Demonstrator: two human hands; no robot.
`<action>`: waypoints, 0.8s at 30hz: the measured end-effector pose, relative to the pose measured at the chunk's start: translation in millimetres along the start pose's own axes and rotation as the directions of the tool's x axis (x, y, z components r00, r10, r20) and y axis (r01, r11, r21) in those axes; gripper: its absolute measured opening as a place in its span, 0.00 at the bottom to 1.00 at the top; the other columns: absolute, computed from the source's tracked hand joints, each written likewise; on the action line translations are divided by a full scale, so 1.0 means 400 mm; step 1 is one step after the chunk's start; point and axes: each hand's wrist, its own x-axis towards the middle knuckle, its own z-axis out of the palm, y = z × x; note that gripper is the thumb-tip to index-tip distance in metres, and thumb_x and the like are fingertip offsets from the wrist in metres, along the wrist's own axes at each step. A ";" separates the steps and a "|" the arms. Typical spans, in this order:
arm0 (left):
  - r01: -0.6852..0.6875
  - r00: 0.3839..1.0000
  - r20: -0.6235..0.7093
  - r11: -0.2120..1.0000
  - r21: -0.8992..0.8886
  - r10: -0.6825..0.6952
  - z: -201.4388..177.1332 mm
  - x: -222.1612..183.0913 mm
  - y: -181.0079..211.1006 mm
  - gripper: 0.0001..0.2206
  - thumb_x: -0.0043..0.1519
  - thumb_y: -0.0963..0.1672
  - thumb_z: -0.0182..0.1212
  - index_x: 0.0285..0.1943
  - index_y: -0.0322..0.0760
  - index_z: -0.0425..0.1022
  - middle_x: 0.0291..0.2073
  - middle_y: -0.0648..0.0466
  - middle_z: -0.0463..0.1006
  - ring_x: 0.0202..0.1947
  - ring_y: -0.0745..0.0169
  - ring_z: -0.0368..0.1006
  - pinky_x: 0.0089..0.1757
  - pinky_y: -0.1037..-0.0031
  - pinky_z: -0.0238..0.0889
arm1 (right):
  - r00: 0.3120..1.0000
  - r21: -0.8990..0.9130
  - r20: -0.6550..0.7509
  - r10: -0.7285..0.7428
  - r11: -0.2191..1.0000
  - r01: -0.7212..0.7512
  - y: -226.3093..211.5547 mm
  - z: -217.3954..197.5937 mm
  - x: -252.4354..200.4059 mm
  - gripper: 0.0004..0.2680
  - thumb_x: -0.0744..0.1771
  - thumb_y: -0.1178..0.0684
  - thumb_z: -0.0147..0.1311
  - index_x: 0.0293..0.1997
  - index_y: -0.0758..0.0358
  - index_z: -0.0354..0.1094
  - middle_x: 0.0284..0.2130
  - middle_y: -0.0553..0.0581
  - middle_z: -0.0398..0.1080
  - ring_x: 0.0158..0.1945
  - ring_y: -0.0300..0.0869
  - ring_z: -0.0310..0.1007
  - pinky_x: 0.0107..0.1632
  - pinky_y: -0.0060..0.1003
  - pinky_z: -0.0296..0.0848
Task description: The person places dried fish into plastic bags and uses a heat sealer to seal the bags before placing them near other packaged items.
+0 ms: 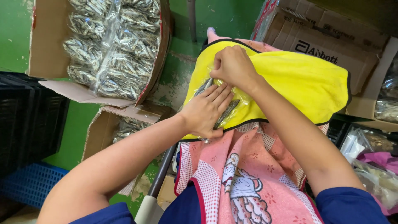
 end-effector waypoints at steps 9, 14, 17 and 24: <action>0.022 0.996 -0.087 0.999 -0.024 -0.024 -0.006 0.000 0.000 0.43 0.56 0.59 0.42 0.72 0.20 0.58 0.69 0.29 0.62 0.72 0.37 0.58 0.68 0.55 0.47 | 0.998 0.069 -0.045 0.048 0.997 -0.044 0.033 0.010 0.020 0.08 0.61 0.52 0.67 0.28 0.67 0.78 0.20 0.65 0.72 0.33 0.62 0.76 0.43 0.52 0.75; 0.286 0.948 -0.116 0.953 -0.099 -0.296 -0.038 -0.029 0.023 0.38 0.63 0.60 0.40 0.78 0.35 0.56 0.75 0.40 0.58 0.77 0.45 0.48 0.68 0.42 0.37 | 0.994 0.118 0.089 0.063 0.990 -0.073 0.016 -0.091 -0.094 0.12 0.64 0.47 0.63 0.42 0.67 0.77 0.32 0.71 0.77 0.41 0.64 0.78 0.46 0.55 0.74; 0.553 0.715 -0.127 0.667 -0.500 -0.687 -0.038 -0.052 0.008 0.32 0.67 0.53 0.46 0.80 0.38 0.51 0.73 0.36 0.58 0.75 0.37 0.51 0.67 0.39 0.42 | 0.968 0.273 0.208 0.140 0.942 -0.195 -0.030 -0.122 -0.175 0.10 0.66 0.51 0.59 0.47 0.68 0.74 0.34 0.70 0.77 0.36 0.54 0.79 0.40 0.48 0.77; -0.031 0.656 0.268 -0.379 -0.925 -0.706 -0.050 -0.036 -0.157 0.32 0.68 0.61 0.39 0.54 0.38 0.81 0.44 0.51 0.83 0.53 0.61 0.76 0.60 0.70 0.58 | 0.957 0.778 -0.117 0.265 0.623 -0.077 -0.090 -0.345 -0.263 0.05 0.69 0.60 0.56 0.45 0.72 0.65 0.31 0.68 0.77 0.30 0.49 0.82 0.31 0.43 0.85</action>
